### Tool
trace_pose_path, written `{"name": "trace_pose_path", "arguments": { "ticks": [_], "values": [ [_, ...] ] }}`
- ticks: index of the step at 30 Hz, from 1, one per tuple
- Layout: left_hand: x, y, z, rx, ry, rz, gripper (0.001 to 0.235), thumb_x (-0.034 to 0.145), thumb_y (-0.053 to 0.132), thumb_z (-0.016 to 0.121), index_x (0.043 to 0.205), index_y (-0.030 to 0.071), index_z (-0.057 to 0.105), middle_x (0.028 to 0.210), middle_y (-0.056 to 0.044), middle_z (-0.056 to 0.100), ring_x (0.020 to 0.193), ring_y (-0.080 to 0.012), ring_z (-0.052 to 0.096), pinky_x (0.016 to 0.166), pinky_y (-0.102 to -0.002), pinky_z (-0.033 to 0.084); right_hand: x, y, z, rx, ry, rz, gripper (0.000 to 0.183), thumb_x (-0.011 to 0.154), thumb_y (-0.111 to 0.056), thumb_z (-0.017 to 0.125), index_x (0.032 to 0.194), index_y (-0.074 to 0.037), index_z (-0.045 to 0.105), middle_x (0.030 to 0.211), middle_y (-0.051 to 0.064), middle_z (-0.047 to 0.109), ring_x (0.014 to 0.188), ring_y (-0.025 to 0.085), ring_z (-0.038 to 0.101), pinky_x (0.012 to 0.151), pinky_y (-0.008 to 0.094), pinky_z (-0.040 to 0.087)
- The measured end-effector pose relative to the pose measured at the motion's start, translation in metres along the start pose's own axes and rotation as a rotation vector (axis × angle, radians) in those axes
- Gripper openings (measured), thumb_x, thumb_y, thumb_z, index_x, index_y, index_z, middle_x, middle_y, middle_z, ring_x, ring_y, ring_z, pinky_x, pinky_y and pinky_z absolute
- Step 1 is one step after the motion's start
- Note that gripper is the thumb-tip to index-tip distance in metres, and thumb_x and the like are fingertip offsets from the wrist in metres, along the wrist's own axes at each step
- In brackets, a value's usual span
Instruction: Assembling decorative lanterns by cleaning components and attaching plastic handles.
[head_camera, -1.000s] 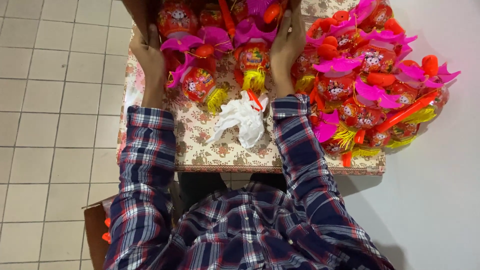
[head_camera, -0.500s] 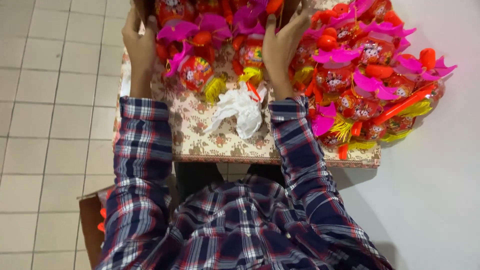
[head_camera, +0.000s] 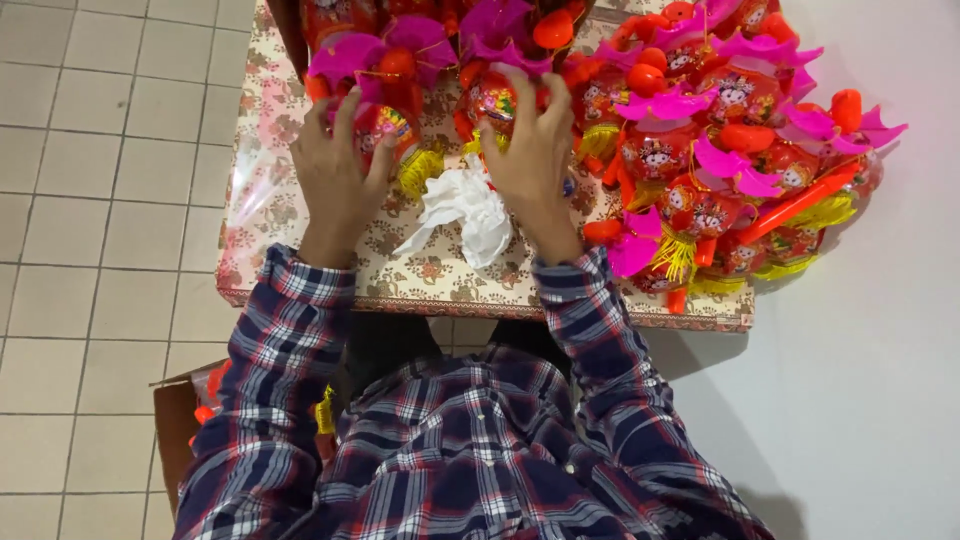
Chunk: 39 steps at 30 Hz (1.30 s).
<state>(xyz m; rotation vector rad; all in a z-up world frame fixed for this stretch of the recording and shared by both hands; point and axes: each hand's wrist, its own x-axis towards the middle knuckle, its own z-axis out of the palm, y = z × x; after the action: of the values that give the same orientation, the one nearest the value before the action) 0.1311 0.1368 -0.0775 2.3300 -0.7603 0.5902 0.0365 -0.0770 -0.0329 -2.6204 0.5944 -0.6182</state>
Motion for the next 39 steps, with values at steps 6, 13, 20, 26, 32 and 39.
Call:
{"name": "trace_pose_path", "arguments": {
  "ticks": [6,13,20,26,32,39],
  "values": [
    [-0.022,-0.026,0.031,-0.279,0.161,0.243,0.035,0.102,0.019,0.063,0.136,0.008,0.067,0.111,-0.017,0.062,0.096,-0.0374,0.064,0.081,-0.044,0.054,-0.029,0.003,0.021,-0.010,0.024,-0.450,0.063,0.090,-0.068,0.063,0.136,-0.026,0.062,0.124,0.007,0.061,0.121,0.029,0.052,0.100,0.055,0.029],
    [-0.025,-0.043,0.038,-0.756,0.247,0.177,0.039,0.093,-0.013,0.048,0.118,-0.001,0.075,0.095,-0.014,0.072,0.071,-0.0260,0.071,0.057,-0.033,0.058,-0.030,-0.005,0.018,0.071,-0.204,-0.431,0.093,0.076,-0.075,0.077,0.151,-0.029,0.045,0.131,0.009,0.068,0.118,0.029,0.061,0.101,0.060,0.029],
    [-0.015,-0.023,0.018,-0.203,0.035,0.222,0.072,0.081,-0.004,0.072,0.149,0.013,0.055,0.146,-0.027,0.044,0.135,-0.0427,0.041,0.110,-0.062,0.040,-0.016,-0.026,-0.063,0.181,-0.327,-0.283,0.098,0.069,-0.035,0.095,0.148,-0.019,0.039,0.145,0.006,0.058,0.129,0.033,0.057,0.116,0.059,0.035],
    [0.002,-0.017,0.016,-0.020,-0.233,0.142,0.088,0.092,0.034,0.087,0.165,0.024,0.039,0.167,-0.022,0.004,0.155,-0.0484,0.005,0.123,-0.076,0.015,-0.011,0.009,-0.065,0.738,-0.203,-0.451,0.074,0.086,-0.014,0.083,0.144,-0.015,0.037,0.143,0.018,0.045,0.127,0.035,0.065,0.095,0.040,0.073],
    [-0.007,-0.035,0.032,0.113,0.090,0.340,0.041,0.095,0.020,0.095,0.131,0.027,0.077,0.174,-0.010,0.019,0.161,-0.0381,0.008,0.129,-0.060,-0.004,-0.005,0.029,-0.033,0.787,0.209,-0.434,0.065,0.092,-0.047,0.066,0.140,-0.009,0.041,0.138,0.013,0.048,0.132,0.029,0.050,0.121,0.047,0.044],
    [-0.030,-0.038,-0.001,0.247,0.195,0.305,0.026,0.100,0.019,0.083,0.124,0.014,0.075,0.099,-0.009,0.065,0.088,-0.0251,0.060,0.080,-0.041,0.043,-0.013,0.022,-0.012,0.637,0.115,-0.281,0.064,0.096,-0.047,0.061,0.140,-0.006,0.039,0.136,0.018,0.052,0.130,0.032,0.054,0.117,0.048,0.046]
  ]
}}
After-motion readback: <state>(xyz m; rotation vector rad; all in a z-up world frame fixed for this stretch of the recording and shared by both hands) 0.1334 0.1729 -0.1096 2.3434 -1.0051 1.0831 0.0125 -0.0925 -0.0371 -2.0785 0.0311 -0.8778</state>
